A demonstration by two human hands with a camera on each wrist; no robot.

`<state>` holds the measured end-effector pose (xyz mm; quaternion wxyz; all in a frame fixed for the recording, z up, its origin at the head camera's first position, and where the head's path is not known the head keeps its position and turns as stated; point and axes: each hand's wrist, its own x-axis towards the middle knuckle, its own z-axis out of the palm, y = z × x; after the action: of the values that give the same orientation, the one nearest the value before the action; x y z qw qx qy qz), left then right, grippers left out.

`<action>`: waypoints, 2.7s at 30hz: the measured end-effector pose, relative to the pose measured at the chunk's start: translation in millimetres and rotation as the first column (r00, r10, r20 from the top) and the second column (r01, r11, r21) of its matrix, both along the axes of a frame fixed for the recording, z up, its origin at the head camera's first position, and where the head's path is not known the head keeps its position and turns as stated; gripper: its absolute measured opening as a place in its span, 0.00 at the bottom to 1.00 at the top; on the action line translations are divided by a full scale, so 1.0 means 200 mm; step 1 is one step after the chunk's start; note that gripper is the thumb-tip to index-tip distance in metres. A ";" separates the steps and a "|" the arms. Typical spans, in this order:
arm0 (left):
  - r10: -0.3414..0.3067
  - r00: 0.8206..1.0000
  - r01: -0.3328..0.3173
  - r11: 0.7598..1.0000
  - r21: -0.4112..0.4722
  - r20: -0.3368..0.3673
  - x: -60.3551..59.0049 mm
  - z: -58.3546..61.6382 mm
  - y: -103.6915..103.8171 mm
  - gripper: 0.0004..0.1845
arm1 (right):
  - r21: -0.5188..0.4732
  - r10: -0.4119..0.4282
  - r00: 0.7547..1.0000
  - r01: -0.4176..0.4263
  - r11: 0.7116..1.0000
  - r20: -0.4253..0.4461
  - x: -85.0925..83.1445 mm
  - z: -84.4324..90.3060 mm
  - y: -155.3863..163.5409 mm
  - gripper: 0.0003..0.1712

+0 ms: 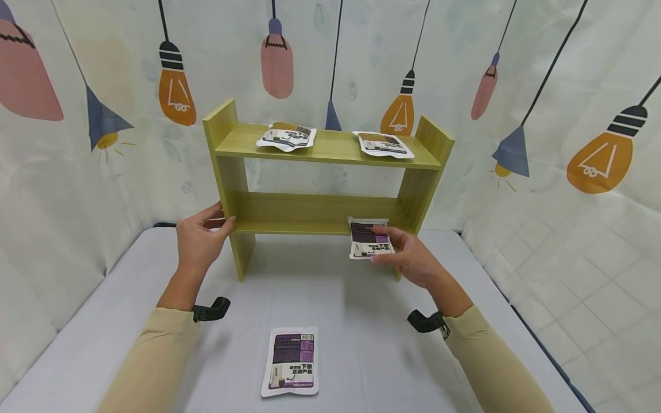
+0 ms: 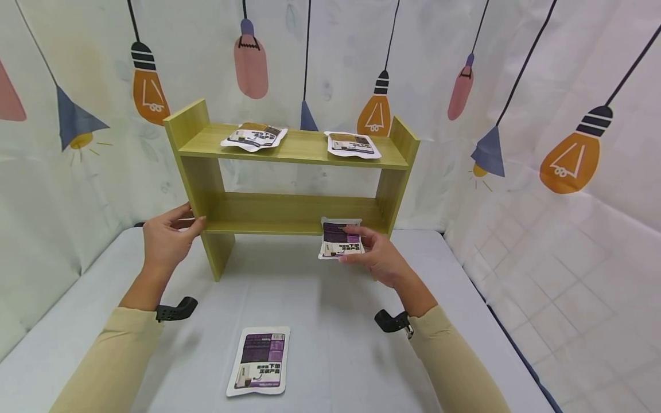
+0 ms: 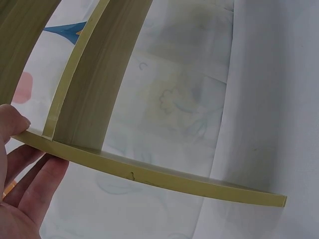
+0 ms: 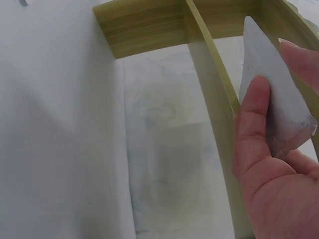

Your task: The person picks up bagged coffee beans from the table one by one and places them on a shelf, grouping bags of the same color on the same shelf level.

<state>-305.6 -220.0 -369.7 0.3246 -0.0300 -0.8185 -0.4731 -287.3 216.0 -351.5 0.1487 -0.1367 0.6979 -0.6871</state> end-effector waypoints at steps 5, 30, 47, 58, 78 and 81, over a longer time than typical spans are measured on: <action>0.008 1.000 -0.008 1.000 0.000 0.007 0.00 0.00 0.01 0.24 | 0.012 0.014 1.000 -0.014 1.000 0.000 0.00 0.00 0.00 0.45; 0.018 1.000 -0.018 1.000 -0.003 -0.005 0.00 -0.01 0.01 0.24 | 0.037 -0.042 0.999 0.042 0.998 -0.004 -0.03 0.01 0.00 0.43; 0.014 1.000 -0.014 1.000 0.003 0.010 0.00 0.00 0.01 0.24 | 0.154 -0.144 0.989 0.148 0.977 -0.037 -0.06 0.02 -0.01 0.35; 0.004 1.000 -0.004 1.000 0.001 0.005 0.01 0.01 0.01 0.24 | 0.190 -0.190 0.980 0.197 0.962 -0.056 -0.07 0.04 -0.01 0.32; 0.008 1.000 -0.008 1.000 0.002 0.005 0.01 0.00 0.02 0.24 | 0.189 -0.270 0.959 0.282 0.941 -0.085 -0.08 0.05 -0.04 0.30; 0.004 1.000 -0.004 1.000 0.005 0.011 0.01 0.00 0.01 0.24 | 0.202 -0.272 0.959 0.282 0.938 -0.078 -0.08 0.05 -0.04 0.31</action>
<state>-304.6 -217.5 -369.5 0.3212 -0.0252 -0.8190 -0.4748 -303.5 208.8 -341.2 0.0469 -0.0373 0.7825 -0.6198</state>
